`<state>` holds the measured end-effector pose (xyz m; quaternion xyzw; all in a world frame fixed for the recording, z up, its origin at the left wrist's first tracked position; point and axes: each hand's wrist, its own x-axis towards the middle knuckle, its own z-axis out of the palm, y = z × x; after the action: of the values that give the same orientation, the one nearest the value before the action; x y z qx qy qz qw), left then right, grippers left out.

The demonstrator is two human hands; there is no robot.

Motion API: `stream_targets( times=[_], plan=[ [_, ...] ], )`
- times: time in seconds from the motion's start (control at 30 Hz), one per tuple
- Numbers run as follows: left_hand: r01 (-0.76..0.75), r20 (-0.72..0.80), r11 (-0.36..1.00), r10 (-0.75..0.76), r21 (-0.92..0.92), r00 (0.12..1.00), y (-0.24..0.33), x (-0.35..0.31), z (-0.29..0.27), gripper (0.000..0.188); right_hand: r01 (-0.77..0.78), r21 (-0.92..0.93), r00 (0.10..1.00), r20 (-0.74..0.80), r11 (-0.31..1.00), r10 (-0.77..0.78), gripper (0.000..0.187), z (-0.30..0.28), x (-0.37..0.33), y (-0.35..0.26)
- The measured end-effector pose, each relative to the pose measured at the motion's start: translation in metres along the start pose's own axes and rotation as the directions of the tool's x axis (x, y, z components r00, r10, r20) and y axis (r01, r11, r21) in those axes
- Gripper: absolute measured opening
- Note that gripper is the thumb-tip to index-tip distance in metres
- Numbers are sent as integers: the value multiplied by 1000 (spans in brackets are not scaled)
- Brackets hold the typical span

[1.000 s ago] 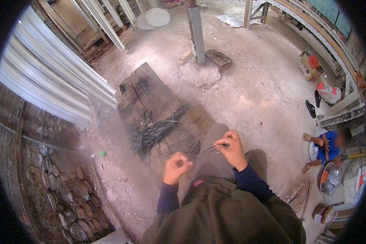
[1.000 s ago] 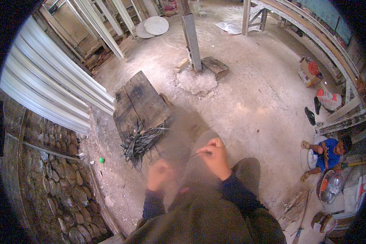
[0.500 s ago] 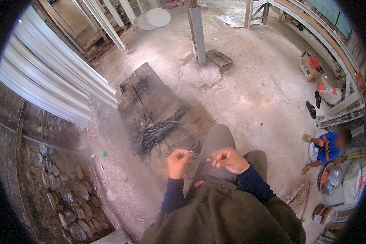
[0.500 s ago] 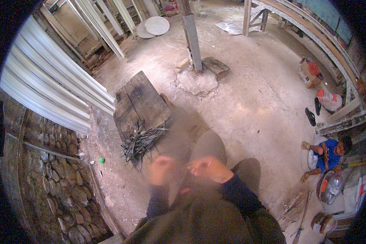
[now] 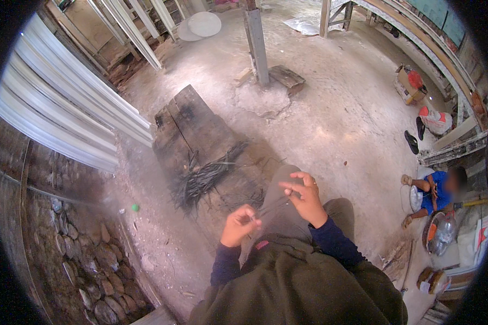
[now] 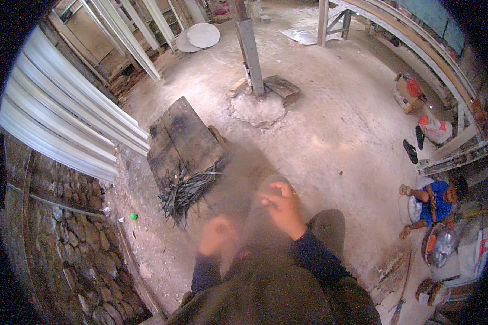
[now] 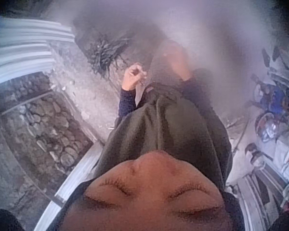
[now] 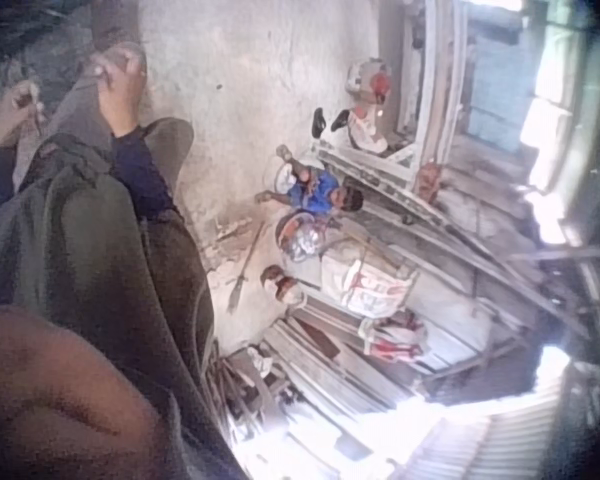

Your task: The person sits on the floor and repeatedly picks up thin metal wires from a pile on a wooden board. They twist the wires together by hand and place the finished pieces back onto the pile.

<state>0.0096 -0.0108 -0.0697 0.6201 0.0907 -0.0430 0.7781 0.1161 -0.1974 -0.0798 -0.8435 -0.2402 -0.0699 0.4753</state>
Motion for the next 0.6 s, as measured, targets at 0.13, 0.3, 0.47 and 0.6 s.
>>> stream_targets(
  times=[0.13, 0.3, 0.47, 0.6],
  plan=[
    [-28, -427, 977, 118, 212, 897, -16, 10, -20, 8, -92, 259, 932, 362, 962, -9, 18, -11, -1, 1],
    [-94, -508, 994, 107, 51, 855, -21, 14, -27, 5, -449, 609, 655, 722, 654, -222, 20, -22, 5, -32],
    [-23, -496, 997, 59, 78, 867, -13, 16, -12, 9, -692, 629, 651, 756, 355, -71, 18, -20, -5, -34],
    [99, -383, 985, -38, 142, 923, 4, 15, 8, 8, -703, 684, 705, 705, 195, 70, 10, -19, -8, -27]
  ],
)
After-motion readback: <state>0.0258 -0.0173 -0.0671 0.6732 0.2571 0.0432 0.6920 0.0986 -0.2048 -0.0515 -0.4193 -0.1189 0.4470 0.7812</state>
